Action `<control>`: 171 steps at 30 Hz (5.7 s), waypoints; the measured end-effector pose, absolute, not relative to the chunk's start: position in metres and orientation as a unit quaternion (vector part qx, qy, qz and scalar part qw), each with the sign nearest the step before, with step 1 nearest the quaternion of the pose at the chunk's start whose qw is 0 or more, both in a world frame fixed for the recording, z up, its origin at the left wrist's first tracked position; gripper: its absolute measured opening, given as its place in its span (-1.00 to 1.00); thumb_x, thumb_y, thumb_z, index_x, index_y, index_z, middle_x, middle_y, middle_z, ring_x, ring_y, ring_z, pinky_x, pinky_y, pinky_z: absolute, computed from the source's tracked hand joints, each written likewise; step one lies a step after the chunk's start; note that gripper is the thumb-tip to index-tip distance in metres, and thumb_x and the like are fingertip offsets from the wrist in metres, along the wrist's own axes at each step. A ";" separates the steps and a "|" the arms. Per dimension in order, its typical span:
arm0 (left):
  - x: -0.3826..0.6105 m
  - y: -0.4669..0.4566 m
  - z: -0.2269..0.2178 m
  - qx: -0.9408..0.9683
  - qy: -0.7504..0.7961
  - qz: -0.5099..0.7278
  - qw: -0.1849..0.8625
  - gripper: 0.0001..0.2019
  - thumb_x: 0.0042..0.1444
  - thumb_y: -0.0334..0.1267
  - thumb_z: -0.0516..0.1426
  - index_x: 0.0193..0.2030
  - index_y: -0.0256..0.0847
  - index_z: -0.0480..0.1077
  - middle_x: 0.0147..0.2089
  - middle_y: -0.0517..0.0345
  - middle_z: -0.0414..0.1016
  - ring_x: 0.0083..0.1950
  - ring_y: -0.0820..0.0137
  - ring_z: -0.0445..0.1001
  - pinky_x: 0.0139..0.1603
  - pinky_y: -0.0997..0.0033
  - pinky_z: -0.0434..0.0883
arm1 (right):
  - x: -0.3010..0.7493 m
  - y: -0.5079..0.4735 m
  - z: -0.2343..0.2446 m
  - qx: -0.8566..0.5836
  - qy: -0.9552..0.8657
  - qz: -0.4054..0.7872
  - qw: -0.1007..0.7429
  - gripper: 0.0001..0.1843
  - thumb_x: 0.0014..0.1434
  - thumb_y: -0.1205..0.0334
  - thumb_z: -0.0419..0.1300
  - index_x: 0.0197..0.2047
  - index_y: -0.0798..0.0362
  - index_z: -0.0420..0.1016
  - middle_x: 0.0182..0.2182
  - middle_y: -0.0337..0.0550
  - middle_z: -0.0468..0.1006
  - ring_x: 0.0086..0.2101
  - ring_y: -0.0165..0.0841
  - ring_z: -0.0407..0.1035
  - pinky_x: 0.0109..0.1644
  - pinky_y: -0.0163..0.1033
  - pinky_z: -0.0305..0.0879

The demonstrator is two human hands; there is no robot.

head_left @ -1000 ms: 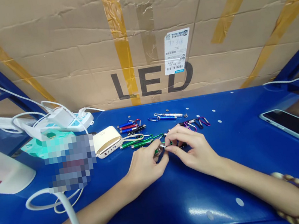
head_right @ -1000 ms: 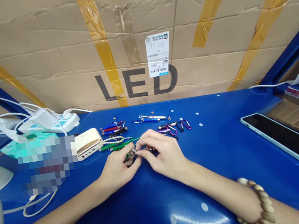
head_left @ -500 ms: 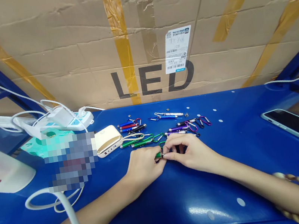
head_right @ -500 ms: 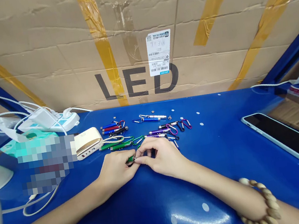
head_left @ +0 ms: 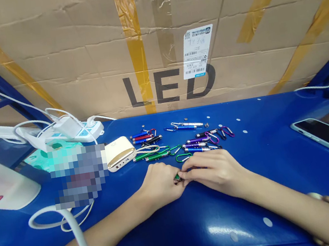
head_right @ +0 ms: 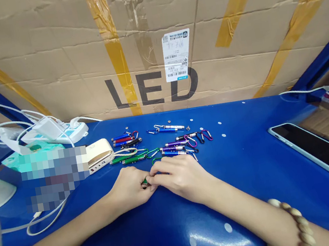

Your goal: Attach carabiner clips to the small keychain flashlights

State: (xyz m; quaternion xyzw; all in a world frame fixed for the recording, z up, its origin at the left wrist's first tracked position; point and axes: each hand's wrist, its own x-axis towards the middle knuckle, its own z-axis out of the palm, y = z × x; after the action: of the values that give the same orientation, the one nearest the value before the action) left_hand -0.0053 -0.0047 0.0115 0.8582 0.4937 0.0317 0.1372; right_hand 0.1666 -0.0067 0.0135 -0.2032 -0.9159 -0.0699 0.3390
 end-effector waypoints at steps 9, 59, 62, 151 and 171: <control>-0.001 -0.011 0.010 0.852 0.512 -0.015 0.107 -0.62 0.11 -0.03 0.00 -0.54 -0.17 0.49 -0.51 0.05 0.56 -0.42 0.21 0.53 -0.54 0.44 0.02 | 0.165 -0.006 0.005 -0.205 -0.916 0.092 0.334 -0.78 0.24 0.35 0.06 -0.41 0.10 0.45 -0.42 -0.18 0.49 -0.44 -0.48 0.36 -0.42 -0.39 0.25; -0.007 -0.007 0.011 0.814 0.356 0.337 0.312 -0.78 0.24 -0.33 -0.10 -0.05 -0.20 0.29 -0.17 0.11 0.47 -0.22 0.41 0.43 -0.18 0.45 0.34 | 0.164 -0.004 0.024 -0.267 -0.800 -0.026 0.537 -0.86 0.09 0.45 0.18 -0.40 0.06 0.51 -0.48 -0.18 0.56 -0.45 -0.41 0.45 -0.36 -0.32 0.42; -0.006 -0.008 0.013 0.805 0.346 0.346 0.337 -0.80 0.23 -0.34 -0.08 -0.09 -0.20 0.30 -0.16 0.12 0.45 -0.19 0.41 0.40 -0.14 0.46 0.31 | 0.164 -0.005 0.026 -0.266 -0.797 -0.021 0.541 -0.86 0.08 0.48 0.18 -0.40 0.07 0.50 -0.48 -0.17 0.56 -0.45 -0.42 0.45 -0.35 -0.32 0.42; -0.010 0.006 0.003 0.684 0.469 0.427 0.360 -0.85 0.28 -0.18 -0.15 -0.25 -0.15 0.12 -0.39 0.26 0.19 -0.37 0.46 0.21 -0.29 0.44 0.23 | 0.162 0.005 0.006 -0.328 -0.921 -0.008 0.209 -0.72 0.30 0.29 -0.02 0.01 0.01 0.41 -0.04 -0.13 0.49 0.00 -0.29 0.27 0.09 -0.06 0.02; -0.009 0.003 0.007 0.709 0.465 0.394 0.354 -0.88 0.27 -0.20 -0.14 -0.24 -0.15 0.11 -0.39 0.27 0.20 -0.37 0.44 0.24 -0.25 0.40 0.22 | 0.168 0.009 0.005 -0.337 -0.912 -0.037 0.232 -0.81 0.23 0.21 0.10 -0.16 -0.04 0.52 -0.30 -0.22 0.53 -0.22 -0.33 0.31 -0.02 -0.15 0.01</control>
State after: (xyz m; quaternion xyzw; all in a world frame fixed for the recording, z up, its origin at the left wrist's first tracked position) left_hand -0.0088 0.0031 0.0070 0.7094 0.4647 0.3939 0.3545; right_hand 0.1681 0.0087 0.0048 -0.3371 -0.9118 -0.0372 0.2317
